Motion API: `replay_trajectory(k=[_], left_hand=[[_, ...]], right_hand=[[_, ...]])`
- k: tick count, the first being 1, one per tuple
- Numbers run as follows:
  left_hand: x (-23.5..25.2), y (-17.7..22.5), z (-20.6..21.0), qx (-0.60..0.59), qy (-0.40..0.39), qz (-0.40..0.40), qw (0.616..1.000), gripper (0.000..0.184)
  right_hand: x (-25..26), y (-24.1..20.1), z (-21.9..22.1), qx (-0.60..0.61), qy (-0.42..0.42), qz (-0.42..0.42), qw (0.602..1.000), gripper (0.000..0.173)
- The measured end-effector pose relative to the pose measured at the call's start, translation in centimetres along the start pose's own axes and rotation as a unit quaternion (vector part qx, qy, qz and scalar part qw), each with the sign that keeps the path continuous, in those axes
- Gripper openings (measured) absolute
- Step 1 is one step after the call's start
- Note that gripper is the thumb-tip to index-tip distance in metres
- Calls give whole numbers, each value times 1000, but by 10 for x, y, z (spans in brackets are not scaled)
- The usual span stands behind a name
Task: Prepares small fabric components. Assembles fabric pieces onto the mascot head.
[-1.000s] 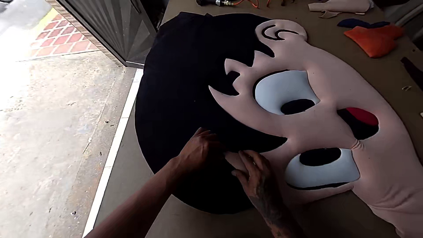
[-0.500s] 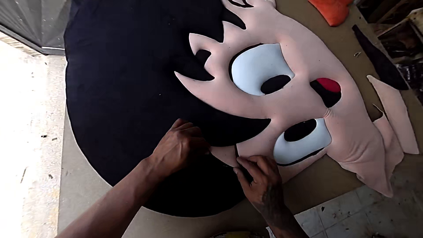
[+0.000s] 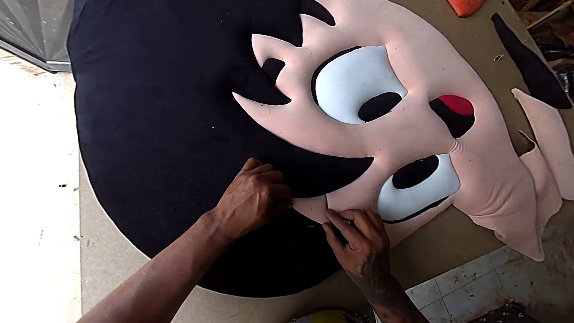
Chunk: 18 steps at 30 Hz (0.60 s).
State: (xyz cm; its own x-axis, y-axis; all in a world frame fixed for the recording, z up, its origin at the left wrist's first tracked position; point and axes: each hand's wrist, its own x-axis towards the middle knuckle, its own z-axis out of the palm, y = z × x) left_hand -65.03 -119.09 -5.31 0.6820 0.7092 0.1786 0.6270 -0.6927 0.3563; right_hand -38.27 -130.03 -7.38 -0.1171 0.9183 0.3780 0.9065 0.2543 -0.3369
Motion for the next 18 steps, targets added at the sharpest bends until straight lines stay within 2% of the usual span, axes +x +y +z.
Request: replay_trajectory(k=[5,11,18], left_hand=[[4,1,-1,13,-23,1,1000,19],[11,-2,-3,15,-46,17,999,19],[28,-3,-10,27,-107,9,994,20]], right_hand=[[1,-3,-1,-13,-22,7,1000,21],[7,-9,-6,-59,-92,-3,994,29],[11,-8,-6,-62,-122,-2,991,31]])
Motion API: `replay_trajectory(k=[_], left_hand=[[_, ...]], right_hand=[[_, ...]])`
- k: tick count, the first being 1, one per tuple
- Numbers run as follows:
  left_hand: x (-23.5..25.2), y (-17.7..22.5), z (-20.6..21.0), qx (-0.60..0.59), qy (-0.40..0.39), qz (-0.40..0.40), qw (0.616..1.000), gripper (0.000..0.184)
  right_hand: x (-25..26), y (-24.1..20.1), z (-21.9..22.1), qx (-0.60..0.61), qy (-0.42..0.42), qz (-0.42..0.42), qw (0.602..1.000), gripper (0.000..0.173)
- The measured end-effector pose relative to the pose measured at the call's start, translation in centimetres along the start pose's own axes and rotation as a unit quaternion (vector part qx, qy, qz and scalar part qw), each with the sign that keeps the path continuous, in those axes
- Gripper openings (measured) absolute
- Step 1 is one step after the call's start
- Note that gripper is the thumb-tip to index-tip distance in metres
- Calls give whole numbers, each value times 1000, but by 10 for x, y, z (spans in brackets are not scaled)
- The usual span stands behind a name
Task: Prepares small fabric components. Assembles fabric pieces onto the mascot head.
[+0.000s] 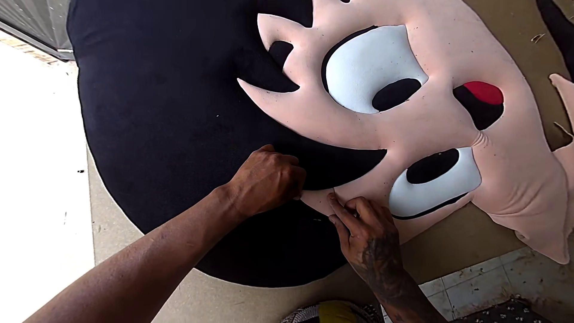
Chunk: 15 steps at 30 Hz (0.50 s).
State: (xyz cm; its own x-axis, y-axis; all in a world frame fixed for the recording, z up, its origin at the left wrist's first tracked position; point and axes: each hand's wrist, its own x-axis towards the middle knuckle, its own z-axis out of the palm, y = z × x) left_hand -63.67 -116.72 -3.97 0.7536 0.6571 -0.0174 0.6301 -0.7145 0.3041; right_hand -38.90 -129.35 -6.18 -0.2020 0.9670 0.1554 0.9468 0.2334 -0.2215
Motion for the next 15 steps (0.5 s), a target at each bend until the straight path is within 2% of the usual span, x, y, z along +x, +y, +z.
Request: replay_trajectory(k=[4,7,12,15], left_hand=[[11,1,-6,7,-53,-30,998,25],[16,1,-9,15,-55,-18,998,26],[20,-9,-10,-2,8,110,994,40],[25,-16,-2,-30,-1,166,986,47]], right_hand=[[1,1,0,10,-6,2,1000,31],[2,2,-1,13,-8,4,1000,32],[2,2,0,8,3,0,1000,32],[-1,3,2,14,21,-3,1000,32]])
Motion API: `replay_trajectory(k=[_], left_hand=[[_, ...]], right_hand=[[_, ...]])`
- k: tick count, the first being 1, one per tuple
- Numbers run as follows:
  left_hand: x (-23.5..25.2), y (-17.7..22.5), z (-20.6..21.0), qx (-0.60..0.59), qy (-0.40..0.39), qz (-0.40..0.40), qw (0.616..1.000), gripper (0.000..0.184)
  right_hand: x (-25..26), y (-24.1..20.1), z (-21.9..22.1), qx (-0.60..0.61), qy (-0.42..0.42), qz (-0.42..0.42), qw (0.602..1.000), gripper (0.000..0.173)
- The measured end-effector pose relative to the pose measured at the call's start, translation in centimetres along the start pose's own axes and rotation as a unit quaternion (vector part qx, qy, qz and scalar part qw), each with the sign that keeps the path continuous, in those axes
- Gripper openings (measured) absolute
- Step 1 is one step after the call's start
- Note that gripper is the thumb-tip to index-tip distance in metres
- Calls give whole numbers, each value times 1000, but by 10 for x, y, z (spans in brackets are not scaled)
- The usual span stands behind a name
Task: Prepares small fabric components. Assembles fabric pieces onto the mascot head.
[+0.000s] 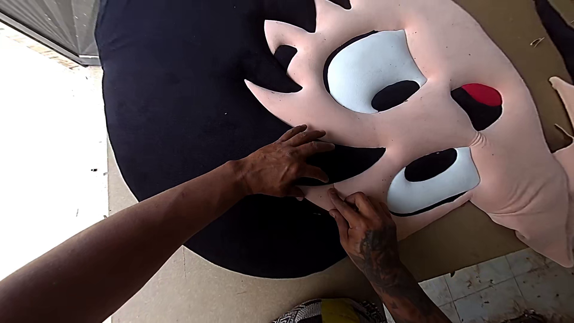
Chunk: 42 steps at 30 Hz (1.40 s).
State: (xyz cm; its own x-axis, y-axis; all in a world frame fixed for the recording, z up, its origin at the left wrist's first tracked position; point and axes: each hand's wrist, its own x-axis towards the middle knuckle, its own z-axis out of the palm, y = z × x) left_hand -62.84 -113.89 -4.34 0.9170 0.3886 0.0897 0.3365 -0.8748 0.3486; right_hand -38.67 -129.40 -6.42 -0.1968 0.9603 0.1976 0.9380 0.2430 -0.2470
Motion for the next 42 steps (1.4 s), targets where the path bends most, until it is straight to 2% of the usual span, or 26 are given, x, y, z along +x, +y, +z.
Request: replay_trajectory(k=[5,10,23,42], left_hand=[[0,-11,10,-44,14,49,998,26],[-3,-11,13,-56,32,51,997,18],[-3,-11,14,-53,24,59,997,24],[-2,-9,13,-46,26,61,997,22]], right_hand=[[-12,10,14,79,103,-5,992,19],[-13,10,18,105,117,4,988,15],[-12,12,22,104,116,1,988,11],[-13,10,22,111,124,1,986,11]])
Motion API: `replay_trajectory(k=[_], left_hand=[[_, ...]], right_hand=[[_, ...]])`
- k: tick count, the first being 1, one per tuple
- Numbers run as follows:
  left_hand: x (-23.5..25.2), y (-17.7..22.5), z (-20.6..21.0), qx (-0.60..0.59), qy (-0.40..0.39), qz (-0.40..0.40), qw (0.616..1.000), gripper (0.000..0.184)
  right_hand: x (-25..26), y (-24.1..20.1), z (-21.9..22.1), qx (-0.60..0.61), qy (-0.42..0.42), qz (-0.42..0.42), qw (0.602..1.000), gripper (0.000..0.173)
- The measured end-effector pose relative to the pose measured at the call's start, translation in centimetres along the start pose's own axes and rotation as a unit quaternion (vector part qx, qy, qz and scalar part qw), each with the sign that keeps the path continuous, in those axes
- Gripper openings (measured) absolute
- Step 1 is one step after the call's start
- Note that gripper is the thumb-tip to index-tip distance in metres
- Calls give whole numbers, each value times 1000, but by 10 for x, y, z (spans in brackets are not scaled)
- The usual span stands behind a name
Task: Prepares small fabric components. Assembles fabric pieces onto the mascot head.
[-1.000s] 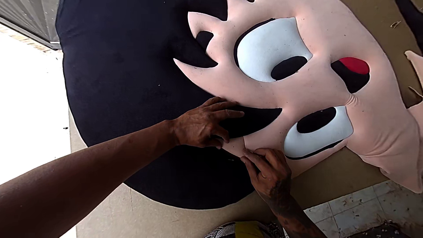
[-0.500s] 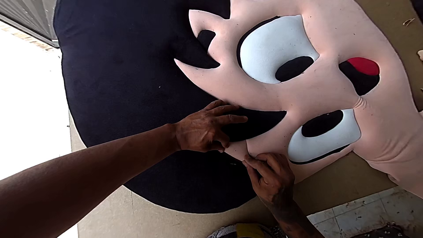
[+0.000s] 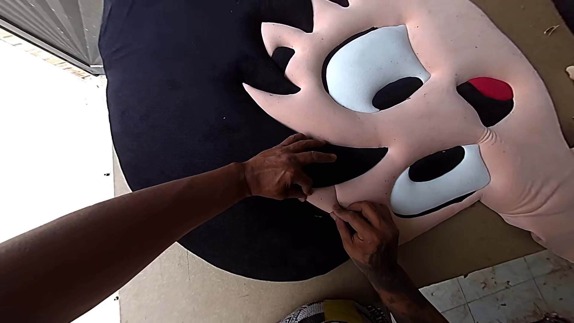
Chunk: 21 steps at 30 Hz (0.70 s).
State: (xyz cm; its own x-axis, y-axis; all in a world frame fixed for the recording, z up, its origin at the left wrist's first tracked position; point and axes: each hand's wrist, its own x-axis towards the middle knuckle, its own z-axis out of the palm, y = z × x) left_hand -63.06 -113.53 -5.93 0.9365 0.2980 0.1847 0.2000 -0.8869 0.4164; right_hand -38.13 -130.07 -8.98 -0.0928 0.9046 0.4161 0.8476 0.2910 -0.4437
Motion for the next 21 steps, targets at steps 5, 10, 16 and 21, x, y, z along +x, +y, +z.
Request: replay_trajectory(k=[5,10,16,21], left_hand=[[0,0,1,-1,6,6,1000,22],[1,0,0,7,3,4,1000,24],[2,3,-2,12,-6,-3,1000,24],[-2,10,1,10,46,-77,996,39]], right_hand=[[0,0,0,-3,4,0,1000,11],[0,0,0,-6,4,0,1000,11],[1,0,-1,-18,6,-5,1000,11],[2,-2,-2,-16,9,4,1000,11]])
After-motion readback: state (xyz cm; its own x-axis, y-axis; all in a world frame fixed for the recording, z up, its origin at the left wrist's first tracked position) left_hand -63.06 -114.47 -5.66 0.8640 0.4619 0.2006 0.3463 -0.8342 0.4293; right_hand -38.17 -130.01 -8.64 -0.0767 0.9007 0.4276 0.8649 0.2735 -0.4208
